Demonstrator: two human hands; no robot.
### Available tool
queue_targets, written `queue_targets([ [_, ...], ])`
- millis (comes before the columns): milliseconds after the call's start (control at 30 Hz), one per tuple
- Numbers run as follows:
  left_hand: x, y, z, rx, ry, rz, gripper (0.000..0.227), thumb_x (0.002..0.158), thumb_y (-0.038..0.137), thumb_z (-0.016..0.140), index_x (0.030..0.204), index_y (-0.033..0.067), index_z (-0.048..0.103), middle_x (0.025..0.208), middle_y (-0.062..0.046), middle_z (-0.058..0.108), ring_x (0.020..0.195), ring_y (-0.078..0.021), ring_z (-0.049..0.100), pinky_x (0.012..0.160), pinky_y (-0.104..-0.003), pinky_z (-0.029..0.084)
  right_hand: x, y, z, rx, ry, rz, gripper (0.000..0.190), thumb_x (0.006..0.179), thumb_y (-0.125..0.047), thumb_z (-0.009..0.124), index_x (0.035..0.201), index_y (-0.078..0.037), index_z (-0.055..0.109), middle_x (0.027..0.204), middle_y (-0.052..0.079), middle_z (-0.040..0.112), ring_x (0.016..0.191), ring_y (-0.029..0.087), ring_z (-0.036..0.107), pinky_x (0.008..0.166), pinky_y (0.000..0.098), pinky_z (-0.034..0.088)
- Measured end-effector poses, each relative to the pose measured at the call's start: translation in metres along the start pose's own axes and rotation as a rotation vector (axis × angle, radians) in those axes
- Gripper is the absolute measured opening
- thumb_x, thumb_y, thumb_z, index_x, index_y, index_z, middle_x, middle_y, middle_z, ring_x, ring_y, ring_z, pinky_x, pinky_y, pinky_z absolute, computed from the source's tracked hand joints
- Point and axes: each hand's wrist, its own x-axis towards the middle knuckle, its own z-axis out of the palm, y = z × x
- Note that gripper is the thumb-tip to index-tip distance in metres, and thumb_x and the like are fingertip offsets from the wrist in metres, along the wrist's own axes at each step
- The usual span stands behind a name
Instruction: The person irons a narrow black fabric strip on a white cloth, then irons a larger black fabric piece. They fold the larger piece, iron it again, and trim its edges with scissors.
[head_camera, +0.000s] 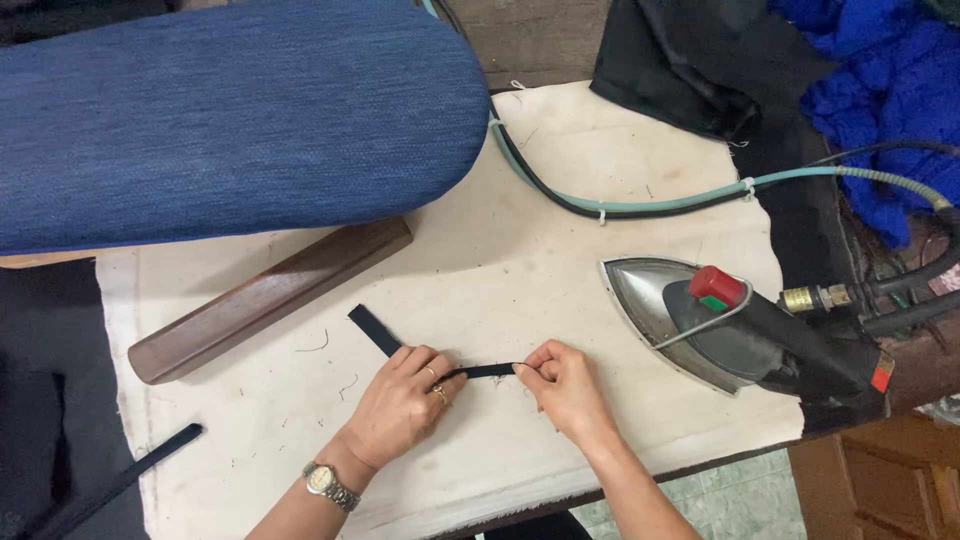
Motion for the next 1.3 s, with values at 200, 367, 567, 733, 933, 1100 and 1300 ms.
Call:
queue_targets([
  [200,0.008,0.019,0.008,0.038,0.194,-0.26,0.023,0.089,0.026,0.069,0.07,0.0125,0.065,0.084,-0.001,0.059,0.075,-0.0233,0.05,0.064,-0.036,0.037,-0.001,0.001,0.001,0.021,0.001,0.004,0.019,0.086,-0.017,0.07,0.077,-0.006,0.058,0.041,0.005,0.051,0.033,0.013,0.036,0.03,0.0308,0.026],
  [367,0.01,0.023,0.031,0.056,0.228,-0.505,0.034,0.082,0.029,0.075,0.057,0.0142,0.058,0.074,0.004,0.057,0.074,-0.0207,0.049,0.066,-0.035,0.035,-0.004,-0.007,-0.001,-0.034,0.013,0.02,0.018,0.085,-0.019,0.07,0.078,-0.006,0.059,0.041,0.003,0.049,0.034,0.014,0.038,0.027,0.0318,0.029],
  [567,0.005,0.018,0.036,0.002,0.062,-0.62,0.022,0.076,0.033,0.077,0.064,0.0178,0.067,0.078,0.007,0.061,0.082,-0.0203,0.051,0.071,-0.037,0.036,-0.003,-0.003,-0.001,-0.022,0.011,0.008,0.019,0.086,-0.019,0.07,0.077,-0.006,0.059,0.041,0.003,0.049,0.033,0.014,0.04,0.03,0.0316,0.029],
  [733,0.01,0.017,0.034,-0.026,-0.15,-0.733,0.018,0.078,0.036,0.074,0.082,0.0201,0.066,0.086,0.003,0.057,0.087,-0.0242,0.051,0.075,-0.039,0.036,-0.005,-0.005,-0.002,-0.006,0.009,-0.014,0.019,0.086,-0.017,0.07,0.076,-0.006,0.058,0.04,0.001,0.044,0.034,0.014,0.043,0.029,0.0315,0.029],
  [933,0.016,0.013,0.04,-0.003,-0.27,-0.741,0.018,0.079,0.031,0.074,0.073,0.0181,0.062,0.087,0.001,0.054,0.086,-0.0237,0.051,0.075,-0.04,0.036,-0.006,-0.001,-0.004,-0.058,0.028,-0.03,0.02,0.086,-0.019,0.07,0.077,-0.007,0.058,0.041,0.001,0.046,0.037,0.012,0.043,0.042,0.0286,0.034],
  [1100,0.029,0.009,0.05,0.092,-0.314,-0.704,0.016,0.083,0.029,0.068,0.076,0.0156,0.064,0.09,-0.003,0.056,0.087,-0.0259,0.053,0.077,-0.043,0.038,0.003,0.008,-0.012,-0.06,0.042,-0.091,0.019,0.086,-0.017,0.069,0.074,-0.006,0.059,0.041,0.003,0.051,0.035,0.013,0.043,0.041,0.029,0.033],
  [1300,0.047,0.022,0.031,0.05,-0.098,-0.6,0.004,0.084,0.011,0.061,0.082,0.0144,0.061,0.084,-0.002,0.054,0.079,-0.0259,0.052,0.074,-0.041,0.038,-0.003,-0.011,-0.019,-0.169,0.054,-0.055,0.021,0.086,-0.021,0.068,0.072,-0.008,0.059,0.04,0.0,0.05,0.038,0.013,0.045,0.046,0.0287,0.038],
])
